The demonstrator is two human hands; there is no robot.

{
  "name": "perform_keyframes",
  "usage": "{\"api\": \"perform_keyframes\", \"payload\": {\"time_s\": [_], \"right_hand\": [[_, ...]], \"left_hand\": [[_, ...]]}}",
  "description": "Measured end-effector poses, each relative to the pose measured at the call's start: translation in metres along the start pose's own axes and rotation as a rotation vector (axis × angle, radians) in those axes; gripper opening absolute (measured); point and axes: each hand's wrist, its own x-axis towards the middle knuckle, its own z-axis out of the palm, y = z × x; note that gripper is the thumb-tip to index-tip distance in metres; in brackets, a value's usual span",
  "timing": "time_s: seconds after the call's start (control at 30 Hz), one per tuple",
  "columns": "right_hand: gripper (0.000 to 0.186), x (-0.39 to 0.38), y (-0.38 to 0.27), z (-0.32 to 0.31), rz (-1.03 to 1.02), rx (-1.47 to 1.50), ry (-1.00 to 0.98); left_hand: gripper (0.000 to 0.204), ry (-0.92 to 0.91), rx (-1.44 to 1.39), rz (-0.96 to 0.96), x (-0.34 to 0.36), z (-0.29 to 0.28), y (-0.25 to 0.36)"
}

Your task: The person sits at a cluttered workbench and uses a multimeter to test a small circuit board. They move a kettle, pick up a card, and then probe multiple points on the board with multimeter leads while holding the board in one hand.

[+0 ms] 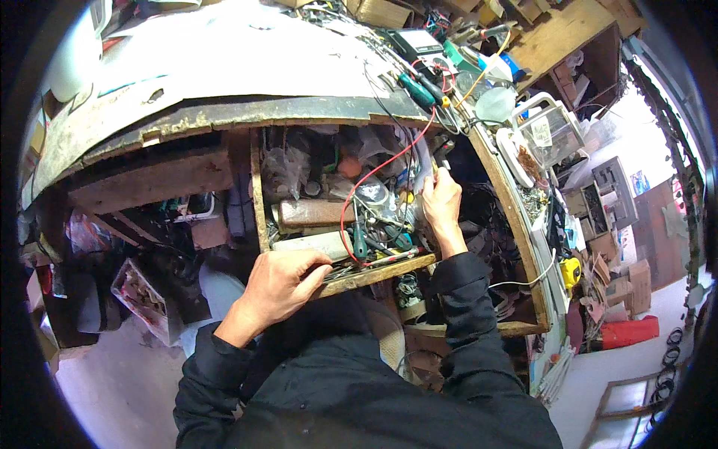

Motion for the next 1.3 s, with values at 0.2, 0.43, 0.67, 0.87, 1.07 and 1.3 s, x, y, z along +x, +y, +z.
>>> {"api": "perform_keyframes", "payload": {"time_s": [0.2, 0.43, 0.67, 0.87, 1.07, 1.3], "right_hand": [[0.014, -0.008, 0.000, -0.016, -0.082, 0.081, 0.135], [0.017, -0.012, 0.000, -0.020, 0.126, 0.311, 0.061], [0.019, -0.015, -0.004, -0.024, 0.182, 0.409, 0.065], [0.017, -0.016, -0.004, -0.023, 0.224, 0.437, 0.070], [0.019, -0.018, -0.007, -0.025, 0.187, 0.397, 0.066], [0.019, -0.020, 0.001, -0.020, 0.172, 0.414, 0.099]], "left_hand": [[0.011, 0.057, 0.024, 0.021, -0.003, 0.004, 0.002], [0.012, 0.064, 0.021, 0.003, -0.003, 0.006, 0.001], [0.011, 0.093, 0.036, 0.035, -0.002, 0.008, -0.002], [0.011, 0.037, -0.004, -0.043, -0.003, 0.003, 0.004], [0.010, 0.132, -0.022, 0.011, -0.003, 0.007, 0.002], [0.011, 0.118, -0.032, -0.006, -0.003, 0.006, 0.003]]}}
